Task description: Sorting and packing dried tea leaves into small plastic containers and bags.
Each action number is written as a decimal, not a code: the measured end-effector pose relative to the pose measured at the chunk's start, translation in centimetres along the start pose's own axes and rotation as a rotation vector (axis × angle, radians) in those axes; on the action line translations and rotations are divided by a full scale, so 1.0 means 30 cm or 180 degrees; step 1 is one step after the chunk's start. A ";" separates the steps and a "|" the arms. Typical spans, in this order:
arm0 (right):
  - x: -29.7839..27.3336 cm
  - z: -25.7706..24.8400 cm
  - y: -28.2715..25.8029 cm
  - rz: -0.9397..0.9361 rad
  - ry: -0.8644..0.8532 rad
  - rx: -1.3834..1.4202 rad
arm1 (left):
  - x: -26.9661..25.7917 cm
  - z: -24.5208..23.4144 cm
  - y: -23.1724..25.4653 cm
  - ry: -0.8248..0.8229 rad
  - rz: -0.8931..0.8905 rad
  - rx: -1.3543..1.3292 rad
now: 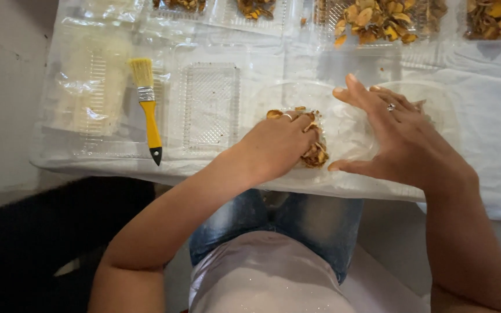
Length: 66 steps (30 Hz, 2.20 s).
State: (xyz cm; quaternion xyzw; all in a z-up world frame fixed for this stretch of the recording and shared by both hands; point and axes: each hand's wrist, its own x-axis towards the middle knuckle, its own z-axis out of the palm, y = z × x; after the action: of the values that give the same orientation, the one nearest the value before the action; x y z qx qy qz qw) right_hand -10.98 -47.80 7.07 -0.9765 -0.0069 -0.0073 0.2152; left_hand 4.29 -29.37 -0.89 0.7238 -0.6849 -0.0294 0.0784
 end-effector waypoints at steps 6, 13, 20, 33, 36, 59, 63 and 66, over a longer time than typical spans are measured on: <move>0.015 0.003 -0.015 0.0317 -0.0237 -0.0086 | -0.048 -0.036 -0.031 0.0453 0.0234 -0.0127; 0.020 0.024 -0.024 -0.0457 0.0317 -0.0637 | -0.122 -0.277 -0.016 0.0467 -0.0362 -0.1419; 0.029 0.021 -0.042 -0.0605 0.0420 -0.0926 | -0.118 -0.341 -0.023 0.0302 -0.0674 -0.1827; 0.052 0.069 -0.083 0.0134 0.0360 -0.0414 | -0.013 -0.360 0.079 0.0714 -0.1693 -0.2542; 0.056 0.053 -0.087 0.0291 0.0349 0.0045 | -0.026 -0.386 0.106 0.0752 -0.1511 -0.2797; -0.017 0.100 -0.021 -0.0533 0.1527 0.0947 | -0.127 -0.327 0.077 0.0667 -0.1438 -0.3486; -0.010 0.113 0.011 -0.0818 0.1374 0.0381 | -0.099 -0.318 0.127 0.1285 -0.1402 -0.3754; -0.002 0.090 -0.058 -0.0358 0.1032 -0.0022 | -0.079 -0.306 0.154 0.1859 -0.1207 -0.3423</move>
State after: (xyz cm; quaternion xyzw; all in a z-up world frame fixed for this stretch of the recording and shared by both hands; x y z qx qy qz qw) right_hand -11.06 -45.08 5.36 -0.9613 -0.0267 -0.1768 0.2094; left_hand 0.96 -26.56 8.74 0.6702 -0.3850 -0.1839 0.6073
